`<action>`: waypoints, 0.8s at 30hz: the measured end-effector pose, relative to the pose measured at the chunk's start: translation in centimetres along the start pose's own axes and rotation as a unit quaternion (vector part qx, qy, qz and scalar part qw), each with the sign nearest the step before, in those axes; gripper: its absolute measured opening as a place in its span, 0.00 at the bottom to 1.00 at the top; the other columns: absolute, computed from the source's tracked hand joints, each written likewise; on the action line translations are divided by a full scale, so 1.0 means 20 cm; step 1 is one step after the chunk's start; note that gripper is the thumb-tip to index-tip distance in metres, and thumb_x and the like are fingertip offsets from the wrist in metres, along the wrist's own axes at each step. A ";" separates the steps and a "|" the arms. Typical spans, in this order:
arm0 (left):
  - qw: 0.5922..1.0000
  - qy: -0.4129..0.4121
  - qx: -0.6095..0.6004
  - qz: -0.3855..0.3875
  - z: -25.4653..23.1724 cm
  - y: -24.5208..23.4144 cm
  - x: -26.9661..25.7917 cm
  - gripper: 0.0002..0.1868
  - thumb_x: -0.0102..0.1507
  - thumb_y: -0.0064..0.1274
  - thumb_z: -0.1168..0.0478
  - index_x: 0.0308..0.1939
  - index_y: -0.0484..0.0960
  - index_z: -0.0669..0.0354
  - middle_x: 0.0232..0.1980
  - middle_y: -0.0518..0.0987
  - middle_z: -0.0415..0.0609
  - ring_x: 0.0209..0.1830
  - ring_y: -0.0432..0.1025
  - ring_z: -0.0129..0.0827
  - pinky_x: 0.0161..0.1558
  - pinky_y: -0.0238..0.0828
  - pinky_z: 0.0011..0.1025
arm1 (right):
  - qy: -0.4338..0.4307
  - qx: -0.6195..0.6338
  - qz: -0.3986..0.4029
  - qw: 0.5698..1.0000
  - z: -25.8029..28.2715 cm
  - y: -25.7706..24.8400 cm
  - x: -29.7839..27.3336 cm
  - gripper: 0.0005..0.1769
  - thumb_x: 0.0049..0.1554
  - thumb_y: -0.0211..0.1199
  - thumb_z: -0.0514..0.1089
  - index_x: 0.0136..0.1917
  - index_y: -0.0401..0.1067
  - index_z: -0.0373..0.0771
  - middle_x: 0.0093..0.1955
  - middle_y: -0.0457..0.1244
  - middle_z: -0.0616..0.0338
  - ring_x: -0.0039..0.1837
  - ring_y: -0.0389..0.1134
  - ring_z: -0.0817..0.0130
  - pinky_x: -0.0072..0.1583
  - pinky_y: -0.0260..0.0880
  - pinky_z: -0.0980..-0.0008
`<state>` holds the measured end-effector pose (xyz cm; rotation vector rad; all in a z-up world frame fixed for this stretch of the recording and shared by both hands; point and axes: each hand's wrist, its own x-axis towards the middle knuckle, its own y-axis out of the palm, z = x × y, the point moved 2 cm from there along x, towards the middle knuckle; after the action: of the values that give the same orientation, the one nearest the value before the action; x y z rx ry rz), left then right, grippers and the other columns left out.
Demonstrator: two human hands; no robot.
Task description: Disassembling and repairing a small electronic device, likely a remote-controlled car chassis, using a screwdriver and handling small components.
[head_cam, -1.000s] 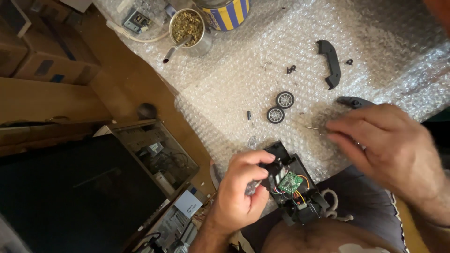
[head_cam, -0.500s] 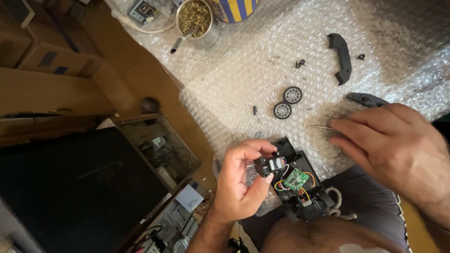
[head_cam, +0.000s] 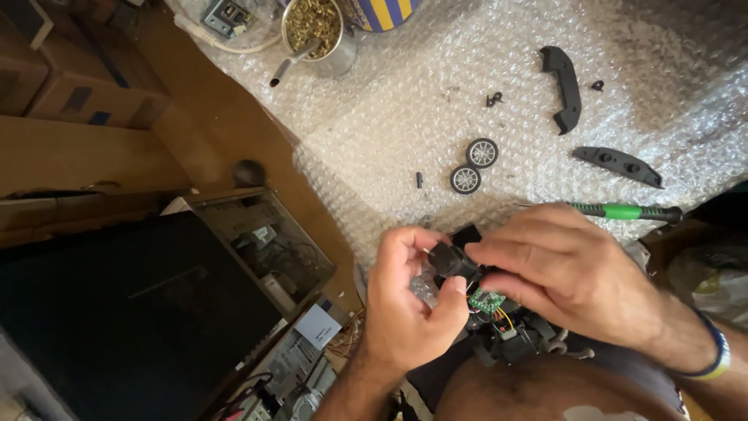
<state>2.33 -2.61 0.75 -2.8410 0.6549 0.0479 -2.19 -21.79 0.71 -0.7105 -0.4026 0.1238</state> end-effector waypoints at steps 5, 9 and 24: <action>1.000 0.008 -0.001 0.002 -0.02 -0.01 0.00 0.18 0.61 0.57 0.61 0.51 0.70 0.62 0.41 0.80 0.49 0.38 0.76 0.31 0.43 0.77 0.28 | 0.025 0.016 0.006 1.000 -0.02 0.01 0.01 0.20 0.56 0.68 0.49 0.59 0.75 0.40 0.53 0.71 0.59 0.54 0.72 0.61 0.58 0.71 0.60; 0.999 0.023 -0.014 -0.017 0.03 0.00 -0.02 0.21 0.63 0.61 0.56 0.53 0.73 0.63 0.41 0.79 0.48 0.38 0.76 0.30 0.46 0.79 0.28 | 0.034 0.024 0.009 0.999 -0.03 0.01 0.01 0.19 0.57 0.65 0.49 0.59 0.75 0.40 0.53 0.71 0.59 0.53 0.72 0.59 0.58 0.71 0.59; 0.999 0.037 -0.013 -0.024 0.03 -0.03 -0.01 0.16 0.63 0.60 0.55 0.45 0.76 0.62 0.38 0.79 0.47 0.34 0.74 0.28 0.39 0.75 0.25 | 0.036 0.034 0.019 0.999 -0.01 0.00 0.02 0.19 0.57 0.64 0.50 0.59 0.76 0.40 0.52 0.71 0.58 0.53 0.72 0.61 0.58 0.70 0.60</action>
<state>2.36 -1.87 0.37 -2.8938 0.6033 -0.0575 -1.74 -21.72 0.66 -0.6546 -0.3155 0.1461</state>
